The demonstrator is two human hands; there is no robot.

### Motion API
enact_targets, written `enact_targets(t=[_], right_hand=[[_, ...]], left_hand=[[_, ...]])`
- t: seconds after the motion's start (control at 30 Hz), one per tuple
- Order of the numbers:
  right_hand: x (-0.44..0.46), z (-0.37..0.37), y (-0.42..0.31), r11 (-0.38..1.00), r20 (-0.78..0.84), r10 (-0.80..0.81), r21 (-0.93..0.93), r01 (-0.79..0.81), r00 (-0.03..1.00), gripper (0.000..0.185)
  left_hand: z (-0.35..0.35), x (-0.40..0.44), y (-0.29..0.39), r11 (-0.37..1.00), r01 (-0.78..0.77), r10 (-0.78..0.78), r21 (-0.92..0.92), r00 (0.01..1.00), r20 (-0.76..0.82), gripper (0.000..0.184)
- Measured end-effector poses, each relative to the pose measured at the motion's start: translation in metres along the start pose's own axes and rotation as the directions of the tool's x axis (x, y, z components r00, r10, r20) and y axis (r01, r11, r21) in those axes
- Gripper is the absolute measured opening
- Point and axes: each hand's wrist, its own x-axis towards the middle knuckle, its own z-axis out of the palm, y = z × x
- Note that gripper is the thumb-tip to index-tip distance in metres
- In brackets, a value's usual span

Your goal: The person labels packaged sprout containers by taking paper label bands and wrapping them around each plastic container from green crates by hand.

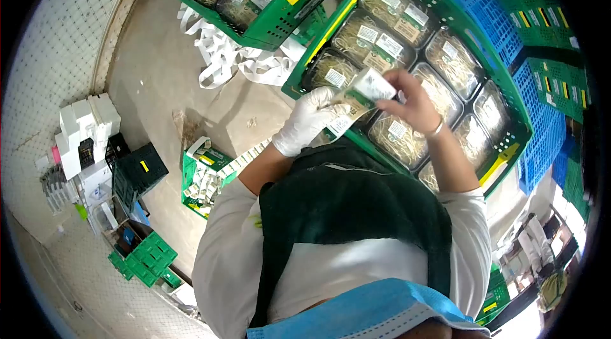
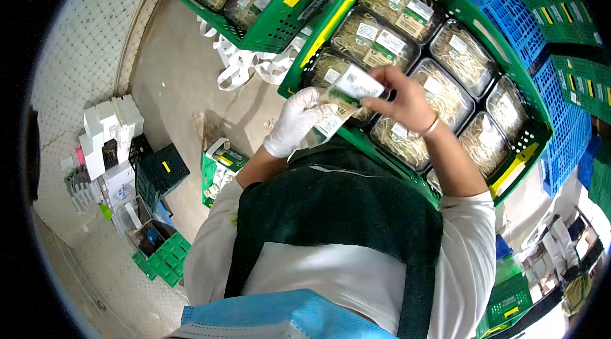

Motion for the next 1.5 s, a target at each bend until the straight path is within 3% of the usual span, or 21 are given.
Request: enact_targets(t=[0.07,0.1,0.17,0.2,0.3,0.37,0.43,0.5,0.63,0.73,0.8,0.83,0.87,0.9,0.97,1.03,1.07,1.23,1.3,1.37,1.5], right_hand=[[-0.018,0.003,-0.011,0.988,-0.034,0.031,-0.149,-0.036,0.999,0.028],[-0.028,0.004,-0.009,0.988,-0.051,0.051,-0.140,-0.058,0.997,0.025],[-0.048,0.008,-0.010,0.989,-0.143,0.002,-0.147,-0.023,0.990,0.022],[-0.057,0.010,-0.013,0.991,-0.173,0.084,-0.088,-0.100,0.981,0.022],[-0.081,-0.006,-0.006,0.982,-0.324,0.055,-0.151,-0.109,0.944,0.024],[-0.082,-0.044,0.028,0.935,-0.489,-0.137,-0.351,-0.051,0.861,0.021],[-0.074,-0.105,0.060,0.758,-0.563,-0.008,-0.543,-0.362,0.826,0.019],[-0.056,-0.149,0.107,0.433,-0.564,-0.242,-0.791,-0.432,0.790,0.022],[-0.043,-0.148,0.161,0.306,-0.552,-0.026,-0.798,-0.520,0.833,0.038],[-0.054,-0.133,0.152,0.269,-0.729,-0.132,-0.678,-0.684,0.671,0.067],[-0.063,-0.109,0.130,0.381,-0.723,-0.141,-0.670,-0.637,0.676,0.067],[-0.072,-0.090,0.103,0.682,-0.637,0.137,-0.494,-0.539,0.758,0.060],[-0.082,-0.067,0.082,0.986,-0.416,0.165,0.039,-0.164,0.894,0.050],[-0.092,-0.051,0.040,0.986,-0.175,0.129,0.127,-0.107,0.976,0.041],[-0.106,-0.024,0.006,0.995,-0.174,0.018,-0.091,-0.034,0.985,0.032],[-0.114,-0.008,0.008,0.991,-0.249,-0.010,-0.133,-0.024,0.969,0.029],[-0.119,0.000,0.008,0.993,-0.245,0.011,-0.112,-0.039,0.969,0.027],[-0.127,-0.013,0.021,0.970,-0.426,-0.114,-0.242,0.008,0.897,0.021],[-0.122,-0.061,0.035,0.914,-0.560,0.013,-0.329,-0.237,0.828,0.020],[-0.114,-0.102,0.068,0.796,-0.555,0.099,-0.453,-0.401,0.826,0.022],[-0.107,-0.074,0.150,0.421,-0.350,0.025,-0.846,-0.328,0.936,0.042]], left_hand=[[0.001,0.005,0.002,0.913,-0.118,0.044,0.391,0.980,0.195,0.019],[0.016,0.004,0.028,0.674,-0.007,-0.135,0.739,0.982,0.133,0.022],[0.054,0.013,0.001,0.963,-0.265,0.259,0.052,0.961,0.102,0.018],[0.055,0.010,0.012,0.892,-0.289,0.226,0.348,0.951,0.211,0.010],[0.071,0.014,-0.009,0.988,0.070,-0.084,0.134,0.992,0.097,0.012],[0.086,0.011,-0.007,0.919,-0.022,-0.049,0.394,0.984,0.169,0.008],[0.088,0.011,-0.019,0.983,0.062,-0.092,0.172,0.981,0.172,0.009],[0.078,0.010,-0.031,0.983,0.110,-0.129,0.147,0.983,0.128,0.009],[0.070,0.001,-0.025,0.974,0.179,-0.178,0.140,0.984,-0.020,0.011],[0.067,-0.005,-0.025,0.980,0.189,-0.189,0.066,0.982,-0.007,0.014],[0.069,-0.004,-0.028,0.993,0.112,-0.113,0.043,0.993,0.035,0.020],[0.078,-0.004,-0.027,0.992,0.115,-0.116,0.043,0.993,0.036,0.020],[0.090,-0.005,-0.024,0.999,0.040,-0.041,0.015,0.997,0.068,0.021],[0.096,-0.006,-0.021,0.999,-0.036,0.037,-0.014,0.995,0.097,0.022],[0.080,-0.004,-0.019,0.993,0.073,-0.090,0.098,0.979,0.182,0.028],[0.082,-0.001,-0.006,0.744,0.041,-0.267,0.667,0.933,0.240,0.035],[0.100,-0.006,-0.007,0.967,-0.136,0.071,0.216,0.957,0.282,0.028],[0.105,-0.011,-0.029,0.940,-0.161,0.106,0.302,0.976,0.190,0.009],[0.104,-0.020,-0.022,0.850,-0.022,-0.091,0.526,0.978,0.187,0.012],[0.091,-0.032,-0.018,0.965,0.076,-0.126,0.250,0.973,0.193,0.011],[0.056,-0.035,-0.041,0.988,0.136,-0.143,0.074,0.984,0.109,0.012]])
